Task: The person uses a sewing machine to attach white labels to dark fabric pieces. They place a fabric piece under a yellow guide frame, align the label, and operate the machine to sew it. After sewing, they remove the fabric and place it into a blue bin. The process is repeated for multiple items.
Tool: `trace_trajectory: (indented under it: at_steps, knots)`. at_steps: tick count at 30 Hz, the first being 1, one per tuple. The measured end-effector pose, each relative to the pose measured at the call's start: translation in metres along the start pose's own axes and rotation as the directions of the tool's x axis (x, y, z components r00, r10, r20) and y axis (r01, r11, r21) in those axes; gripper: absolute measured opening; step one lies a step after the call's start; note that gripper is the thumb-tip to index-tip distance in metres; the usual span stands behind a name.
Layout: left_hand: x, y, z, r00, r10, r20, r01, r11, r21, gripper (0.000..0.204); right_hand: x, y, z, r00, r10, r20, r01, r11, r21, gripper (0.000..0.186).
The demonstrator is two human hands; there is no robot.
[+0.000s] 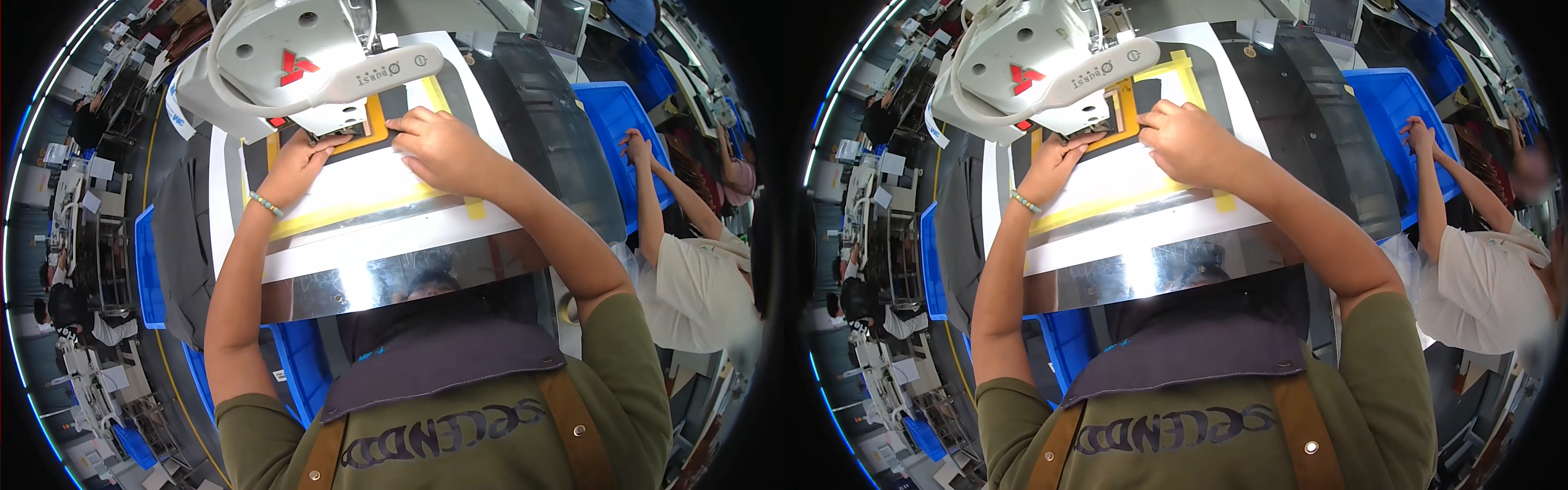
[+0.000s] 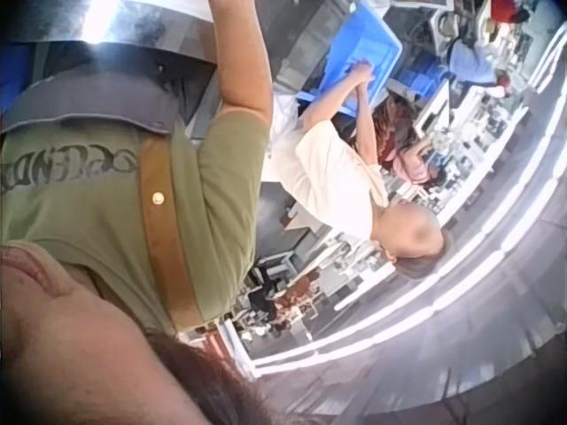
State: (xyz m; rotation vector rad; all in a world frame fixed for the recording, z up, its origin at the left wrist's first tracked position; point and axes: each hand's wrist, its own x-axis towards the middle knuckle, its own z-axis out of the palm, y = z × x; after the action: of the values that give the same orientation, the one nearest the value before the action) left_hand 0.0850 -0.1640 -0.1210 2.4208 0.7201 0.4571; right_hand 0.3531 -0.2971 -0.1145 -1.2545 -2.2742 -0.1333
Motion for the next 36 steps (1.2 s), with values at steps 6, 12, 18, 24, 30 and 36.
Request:
trace_trajectory:
  at_steps: [6, 12, 18, 24, 30, 36]
  knots:
    - [-0.007, 0.013, -0.013, 0.991, -0.134, -0.011, 0.134, 0.990, -0.048, 0.033, 0.004, 0.039, -0.006, 0.985, 0.143, 0.100, -0.148, 0.988, 0.047, 0.030]
    - [-0.013, -0.005, -0.029, 0.975, -0.158, -0.158, 0.164, 0.986, 0.026, 0.023, 0.045, 0.075, 0.016, 0.910, 0.405, 0.090, -0.409, 0.912, 0.038, 0.039]
    - [-0.047, 0.006, -0.042, 0.951, -0.232, -0.204, 0.218, 0.972, -0.092, 0.025, 0.053, 0.048, 0.021, 0.820, 0.460, 0.339, -0.567, 0.731, 0.379, 0.043]
    - [-0.082, 0.038, -0.038, 0.957, -0.215, -0.194, 0.197, 0.974, -0.109, 0.027, 0.010, 0.026, 0.009, 0.887, 0.285, 0.363, -0.461, 0.596, 0.657, 0.036]
    - [-0.080, 0.069, -0.009, 0.980, -0.132, -0.152, 0.091, 0.964, -0.252, 0.028, 0.003, 0.023, 0.010, 0.880, 0.295, 0.372, -0.474, 0.599, 0.646, 0.023]
    - [-0.082, 0.121, 0.016, 0.993, 0.026, 0.112, 0.041, 0.832, -0.554, 0.029, -0.009, 0.037, -0.011, 0.828, 0.405, 0.388, -0.558, 0.657, 0.506, 0.020]
